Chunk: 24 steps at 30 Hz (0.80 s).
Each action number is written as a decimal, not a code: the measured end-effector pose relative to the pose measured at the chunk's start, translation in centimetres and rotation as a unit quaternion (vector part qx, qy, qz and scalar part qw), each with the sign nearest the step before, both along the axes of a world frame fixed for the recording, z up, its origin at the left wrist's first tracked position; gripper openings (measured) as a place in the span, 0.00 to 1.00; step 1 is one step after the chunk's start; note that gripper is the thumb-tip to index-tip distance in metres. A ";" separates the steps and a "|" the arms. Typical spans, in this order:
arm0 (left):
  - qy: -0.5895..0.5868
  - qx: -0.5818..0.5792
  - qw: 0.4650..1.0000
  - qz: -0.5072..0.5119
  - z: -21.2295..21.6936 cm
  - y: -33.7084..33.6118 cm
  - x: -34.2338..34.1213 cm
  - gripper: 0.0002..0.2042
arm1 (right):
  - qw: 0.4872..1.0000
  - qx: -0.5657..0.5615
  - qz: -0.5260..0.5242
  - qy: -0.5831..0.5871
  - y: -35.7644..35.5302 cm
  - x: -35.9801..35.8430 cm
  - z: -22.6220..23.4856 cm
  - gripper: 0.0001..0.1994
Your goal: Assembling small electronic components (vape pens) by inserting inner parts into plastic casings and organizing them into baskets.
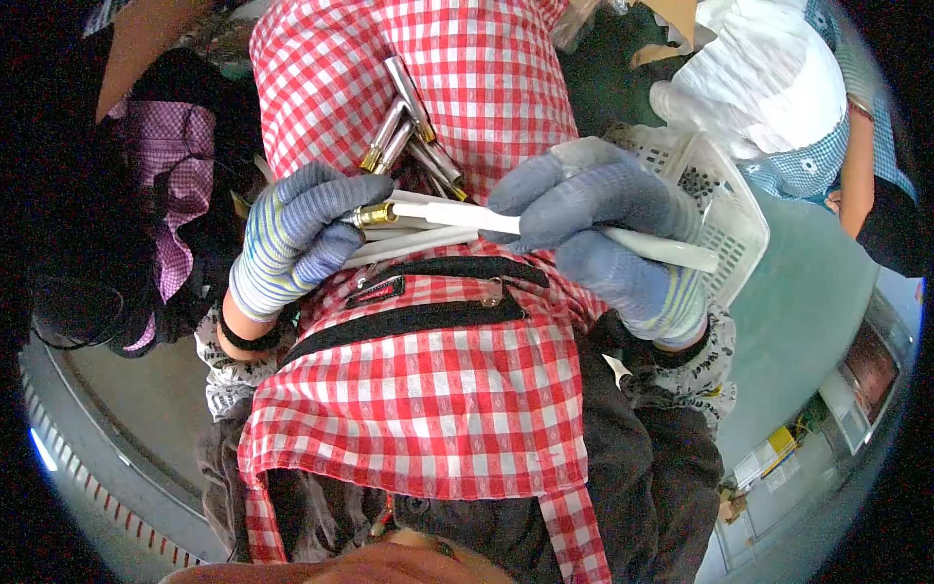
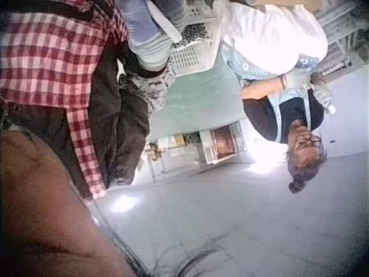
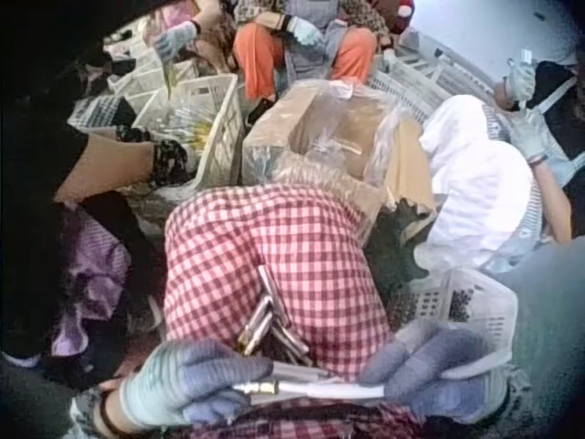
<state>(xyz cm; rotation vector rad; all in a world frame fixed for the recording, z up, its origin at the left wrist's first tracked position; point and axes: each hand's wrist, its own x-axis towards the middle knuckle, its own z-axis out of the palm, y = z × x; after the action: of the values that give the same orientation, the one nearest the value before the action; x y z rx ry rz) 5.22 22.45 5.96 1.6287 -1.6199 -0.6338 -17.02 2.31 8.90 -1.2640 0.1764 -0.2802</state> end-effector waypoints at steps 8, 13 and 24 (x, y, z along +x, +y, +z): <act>-0.077 0.047 0.995 -0.037 1.0 0.2 -0.8 0.19 | 0.998 -0.028 0.047 -0.014 0.0 -0.3 -1.7 0.09; -0.173 0.008 0.984 -0.035 1.1 0.3 -0.7 0.20 | 0.996 0.053 0.061 0.023 -1.1 -1.5 -1.3 0.17; -0.209 0.001 0.977 -0.053 0.0 -1.8 -1.7 0.20 | 0.627 -0.760 0.132 0.108 -2.1 -1.6 0.5 0.14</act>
<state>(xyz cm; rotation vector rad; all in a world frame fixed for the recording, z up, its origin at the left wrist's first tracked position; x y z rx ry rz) 3.53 20.70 5.99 1.7697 -2.0158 -0.3573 -18.62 0.20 9.45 -3.0187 -0.1195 0.0722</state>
